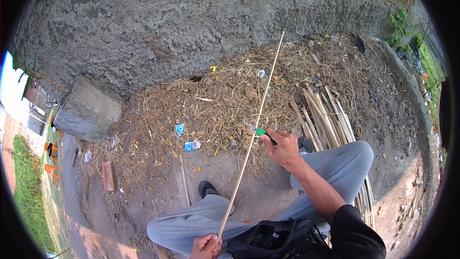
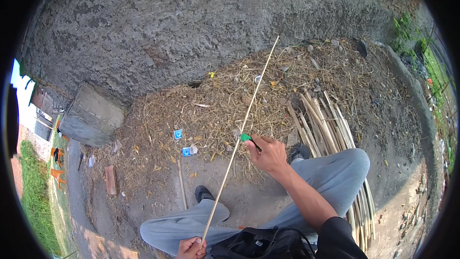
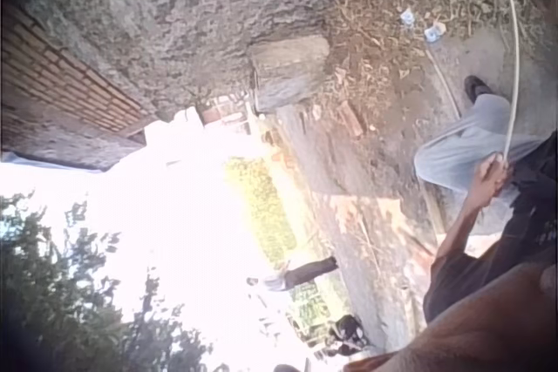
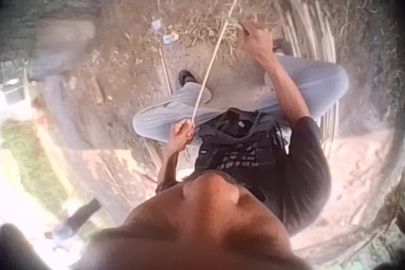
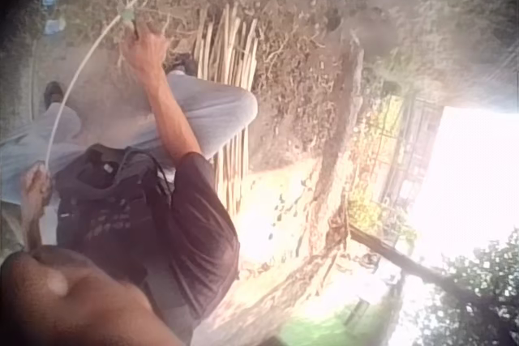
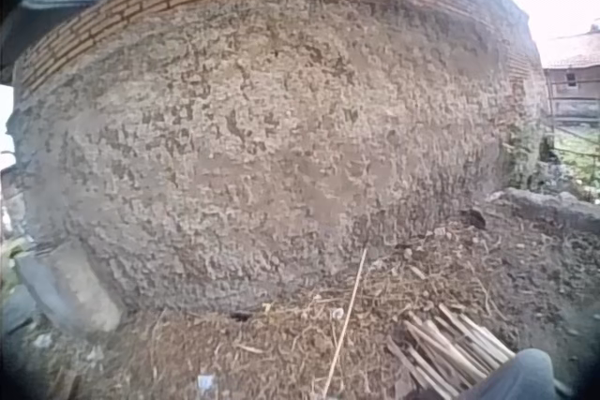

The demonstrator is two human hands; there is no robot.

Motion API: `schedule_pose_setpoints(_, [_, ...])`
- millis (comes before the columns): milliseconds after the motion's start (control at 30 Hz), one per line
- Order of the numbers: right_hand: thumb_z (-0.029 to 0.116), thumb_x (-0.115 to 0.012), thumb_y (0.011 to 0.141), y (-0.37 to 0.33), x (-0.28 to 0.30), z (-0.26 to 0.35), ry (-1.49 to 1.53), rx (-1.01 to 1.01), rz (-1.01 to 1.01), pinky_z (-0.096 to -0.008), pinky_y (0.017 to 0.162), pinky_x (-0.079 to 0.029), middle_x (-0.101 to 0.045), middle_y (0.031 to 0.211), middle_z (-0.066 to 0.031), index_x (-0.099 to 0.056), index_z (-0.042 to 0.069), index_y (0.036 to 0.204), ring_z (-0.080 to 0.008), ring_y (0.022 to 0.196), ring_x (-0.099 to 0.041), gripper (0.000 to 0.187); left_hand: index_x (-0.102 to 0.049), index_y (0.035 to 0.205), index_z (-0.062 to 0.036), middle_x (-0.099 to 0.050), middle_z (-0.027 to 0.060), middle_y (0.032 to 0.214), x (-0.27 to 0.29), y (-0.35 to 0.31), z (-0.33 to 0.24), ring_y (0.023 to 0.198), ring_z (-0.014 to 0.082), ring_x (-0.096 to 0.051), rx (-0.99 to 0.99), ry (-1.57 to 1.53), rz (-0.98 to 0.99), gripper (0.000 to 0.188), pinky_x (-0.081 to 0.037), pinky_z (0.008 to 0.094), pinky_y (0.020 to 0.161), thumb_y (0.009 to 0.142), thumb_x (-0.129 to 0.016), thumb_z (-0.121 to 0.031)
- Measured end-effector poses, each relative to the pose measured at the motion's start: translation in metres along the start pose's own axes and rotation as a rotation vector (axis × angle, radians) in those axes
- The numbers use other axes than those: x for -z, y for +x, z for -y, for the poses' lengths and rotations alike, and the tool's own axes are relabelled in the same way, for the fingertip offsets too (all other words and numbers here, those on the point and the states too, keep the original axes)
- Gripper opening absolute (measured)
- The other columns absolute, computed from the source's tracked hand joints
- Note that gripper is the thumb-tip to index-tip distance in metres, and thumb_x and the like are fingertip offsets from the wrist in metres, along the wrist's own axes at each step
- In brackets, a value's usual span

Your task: The person trims and whittles a long bamboo stick using a utility knife, peeling off thin shavings along its length and turning the stick by hand.

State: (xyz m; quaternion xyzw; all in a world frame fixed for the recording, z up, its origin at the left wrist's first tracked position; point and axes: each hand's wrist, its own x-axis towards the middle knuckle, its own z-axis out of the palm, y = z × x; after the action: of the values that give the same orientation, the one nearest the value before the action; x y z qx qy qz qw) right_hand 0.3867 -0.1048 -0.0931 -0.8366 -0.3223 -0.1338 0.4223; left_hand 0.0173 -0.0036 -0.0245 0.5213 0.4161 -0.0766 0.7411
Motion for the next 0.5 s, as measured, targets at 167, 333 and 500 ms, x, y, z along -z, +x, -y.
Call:
schedule_pose_setpoints(167, [0.032, -0.065, 0.091, -0.004, -0.013, -0.005, 0.002, 0.089, -0.042, -0.0419, 0.041, -0.045, -0.066, 0.068, -0.0111, -0.07, 0.008, 0.096, -0.0302, 0.049, -0.061, 0.025, -0.052, 0.08, -0.0098, -0.04, -0.0046, 0.056, 0.007, -0.02, -0.004, 0.043, 0.0043, -0.033, 0.018, 0.041, -0.042, 0.032, -0.025, 0.0215, 0.038, 0.104, -0.046, -0.031])
schedule_pose_setpoints(333, [0.035, -0.061, 0.093, 0.034, 0.009, -0.048, -0.122, -0.428, 0.116, -0.0422, 0.051, -0.048, -0.065, 0.072, -0.0195, -0.073, 0.005, 0.097, -0.0361, 0.059, -0.064, 0.033, -0.052, 0.074, -0.0107, -0.042, -0.0035, 0.054, 0.022, -0.051, 0.019, 0.043, 0.0046, -0.034, 0.083, -0.003, -0.04, 0.036, -0.025, 0.0222, 0.039, 0.103, -0.048, -0.031])
schedule_pose_setpoints(500, [0.039, -0.058, 0.096, 0.023, -0.01, -0.084, -0.145, -0.392, -0.022, -0.0367, 0.051, -0.045, -0.063, 0.064, -0.0194, -0.074, 0.003, 0.097, -0.0296, 0.053, -0.06, 0.04, -0.053, 0.073, -0.0102, -0.041, -0.004, 0.052, 0.025, -0.058, 0.028, 0.042, 0.0049, -0.033, -0.031, 0.151, -0.082, 0.036, -0.025, 0.0225, 0.039, 0.103, -0.048, -0.029])
